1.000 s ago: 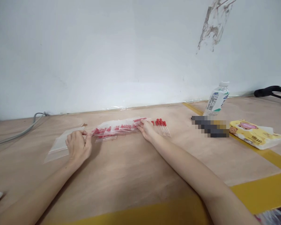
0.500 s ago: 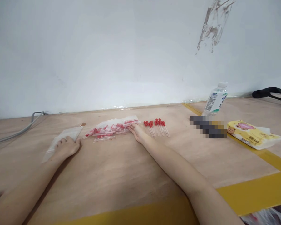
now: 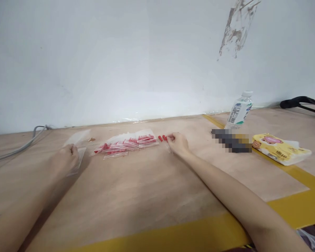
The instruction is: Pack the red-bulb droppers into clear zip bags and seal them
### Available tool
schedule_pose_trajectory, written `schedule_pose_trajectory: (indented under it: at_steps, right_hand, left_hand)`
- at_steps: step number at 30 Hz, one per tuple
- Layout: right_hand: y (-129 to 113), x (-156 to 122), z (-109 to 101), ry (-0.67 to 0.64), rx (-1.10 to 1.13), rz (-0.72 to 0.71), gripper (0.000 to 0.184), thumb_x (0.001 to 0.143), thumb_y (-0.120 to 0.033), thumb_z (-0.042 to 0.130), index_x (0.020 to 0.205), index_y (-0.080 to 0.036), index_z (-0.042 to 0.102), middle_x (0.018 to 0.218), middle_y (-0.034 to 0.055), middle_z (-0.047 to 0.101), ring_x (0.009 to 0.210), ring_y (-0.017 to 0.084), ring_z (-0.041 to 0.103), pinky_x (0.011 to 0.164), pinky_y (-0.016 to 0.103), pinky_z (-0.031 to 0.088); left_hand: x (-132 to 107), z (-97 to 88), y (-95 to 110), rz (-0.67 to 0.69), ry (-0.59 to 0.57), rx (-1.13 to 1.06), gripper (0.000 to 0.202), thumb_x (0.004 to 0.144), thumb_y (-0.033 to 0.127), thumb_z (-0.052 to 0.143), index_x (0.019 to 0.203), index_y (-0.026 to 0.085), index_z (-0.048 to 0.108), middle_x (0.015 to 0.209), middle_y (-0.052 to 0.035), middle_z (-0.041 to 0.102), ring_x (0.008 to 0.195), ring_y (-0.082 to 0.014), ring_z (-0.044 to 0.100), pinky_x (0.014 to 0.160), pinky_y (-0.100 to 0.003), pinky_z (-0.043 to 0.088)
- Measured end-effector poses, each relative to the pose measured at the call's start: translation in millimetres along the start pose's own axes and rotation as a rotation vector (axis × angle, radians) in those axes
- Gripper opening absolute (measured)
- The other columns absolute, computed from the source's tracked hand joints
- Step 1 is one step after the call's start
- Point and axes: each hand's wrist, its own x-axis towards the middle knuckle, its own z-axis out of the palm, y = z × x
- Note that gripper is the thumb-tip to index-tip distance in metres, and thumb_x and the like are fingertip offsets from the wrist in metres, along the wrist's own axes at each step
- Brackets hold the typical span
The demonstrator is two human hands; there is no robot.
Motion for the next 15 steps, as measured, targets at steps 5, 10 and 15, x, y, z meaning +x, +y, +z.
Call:
schedule_pose_trajectory:
  at_steps: [5, 10, 15]
  right_hand:
    - [11.1, 9.1, -8.7, 0.013, -0.288, 0.044, 0.022, 0.072, -0.035, 0.051, 0.068, -0.02, 0.066, 0.073, 0.0041, 0.066, 0.071, 0.017, 0.058, 0.063, 0.027, 0.037]
    - [0.5, 9.0, -3.1, -0.126, -0.413, 0.122, 0.027, 0.072, -0.042, 0.051, 0.064, -0.022, 0.067, 0.074, 0.0055, 0.066, 0.08, 0.022, 0.058, 0.076, 0.035, 0.034]
    - [-5.5, 11.4, -2.1, -0.227, -0.421, 0.203, 0.025, 0.071, -0.037, 0.051, 0.06, -0.02, 0.065, 0.07, 0.0075, 0.063, 0.08, 0.023, 0.058, 0.079, 0.038, 0.033]
  left_hand:
    - [-33.5, -14.7, 68.1, 0.437, 0.119, -0.189, 0.036, 0.09, 0.03, 0.033, 0.117, 0.017, 0.052, 0.126, -0.0061, 0.051, 0.123, -0.0204, 0.039, 0.104, -0.039, 0.032]
    - [-72.5, -24.2, 112.1, 1.054, -0.324, -0.391, 0.04, 0.088, 0.014, 0.037, 0.118, 0.034, 0.055, 0.135, 0.0008, 0.04, 0.128, -0.0228, 0.03, 0.104, -0.044, 0.029]
    - [-79.4, -23.4, 121.3, 0.81, -0.202, -0.438, 0.046, 0.082, 0.005, 0.034, 0.11, 0.029, 0.061, 0.123, -0.0059, 0.048, 0.114, -0.026, 0.042, 0.095, -0.049, 0.034]
